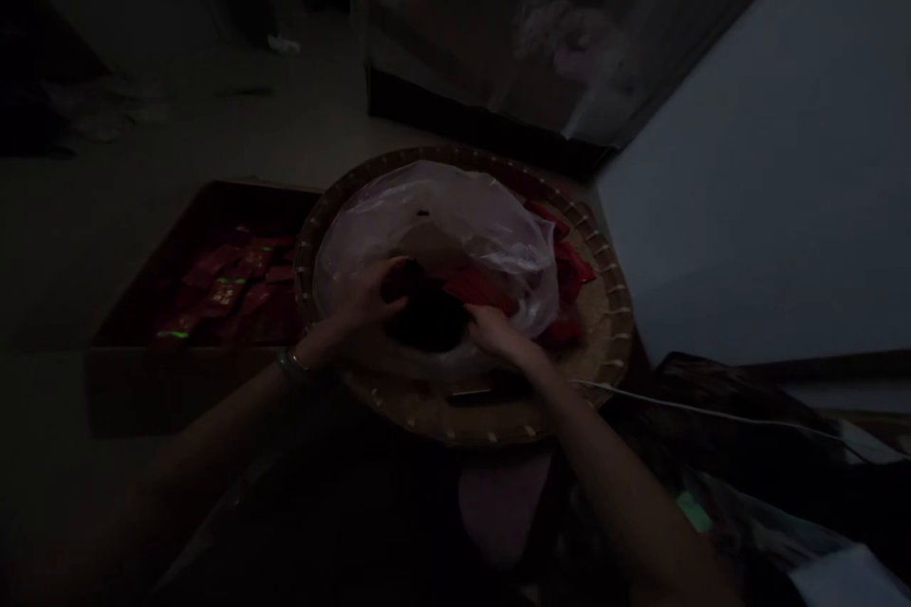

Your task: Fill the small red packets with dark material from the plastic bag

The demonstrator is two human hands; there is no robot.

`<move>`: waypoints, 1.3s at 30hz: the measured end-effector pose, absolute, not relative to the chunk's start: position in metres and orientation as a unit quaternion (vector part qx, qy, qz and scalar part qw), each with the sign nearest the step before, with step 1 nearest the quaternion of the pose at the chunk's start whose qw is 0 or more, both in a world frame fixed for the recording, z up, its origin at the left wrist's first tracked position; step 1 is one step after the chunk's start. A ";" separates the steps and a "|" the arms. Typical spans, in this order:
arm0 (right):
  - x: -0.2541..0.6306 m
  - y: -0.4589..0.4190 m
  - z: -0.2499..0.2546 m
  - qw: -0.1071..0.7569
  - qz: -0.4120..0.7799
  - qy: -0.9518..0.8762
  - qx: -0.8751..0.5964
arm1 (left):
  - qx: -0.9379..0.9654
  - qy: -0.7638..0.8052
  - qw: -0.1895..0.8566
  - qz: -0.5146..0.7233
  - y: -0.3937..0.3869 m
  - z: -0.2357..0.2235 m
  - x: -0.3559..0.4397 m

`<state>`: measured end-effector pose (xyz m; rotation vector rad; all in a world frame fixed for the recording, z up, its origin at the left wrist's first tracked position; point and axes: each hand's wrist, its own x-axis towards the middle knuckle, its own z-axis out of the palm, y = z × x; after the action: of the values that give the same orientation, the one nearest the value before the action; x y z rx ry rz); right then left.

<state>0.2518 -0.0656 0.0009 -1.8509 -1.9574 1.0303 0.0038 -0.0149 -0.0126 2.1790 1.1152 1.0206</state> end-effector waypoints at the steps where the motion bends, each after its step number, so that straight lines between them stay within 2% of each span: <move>1: 0.252 -0.063 -0.003 0.116 0.329 -0.694 -0.630 | 0.790 0.413 0.244 0.381 -0.014 -0.014 0.004; 5: 0.256 -0.053 -0.015 0.114 0.257 -0.744 -0.606 | 0.763 0.426 0.269 0.404 -0.011 -0.020 0.002; 15: 0.252 -0.061 -0.033 0.073 0.248 -0.767 -0.587 | 0.741 0.446 0.267 0.425 -0.007 -0.019 -0.003; 24: 0.246 -0.069 -0.043 0.160 0.317 -0.744 -0.566 | 0.744 0.449 0.242 0.431 -0.011 -0.013 -0.002; 31: 0.253 -0.055 -0.039 0.073 0.259 -0.768 -0.582 | 0.745 0.441 0.259 0.428 -0.009 -0.019 -0.002; 39: 0.237 -0.068 -0.031 0.089 0.253 -0.771 -0.578 | 0.741 0.443 0.262 0.430 -0.010 -0.020 -0.002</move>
<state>0.2371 -0.0682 -0.0307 -1.7203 -2.2920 0.7519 -0.0017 -0.0097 -0.0195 2.0058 1.1979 1.1646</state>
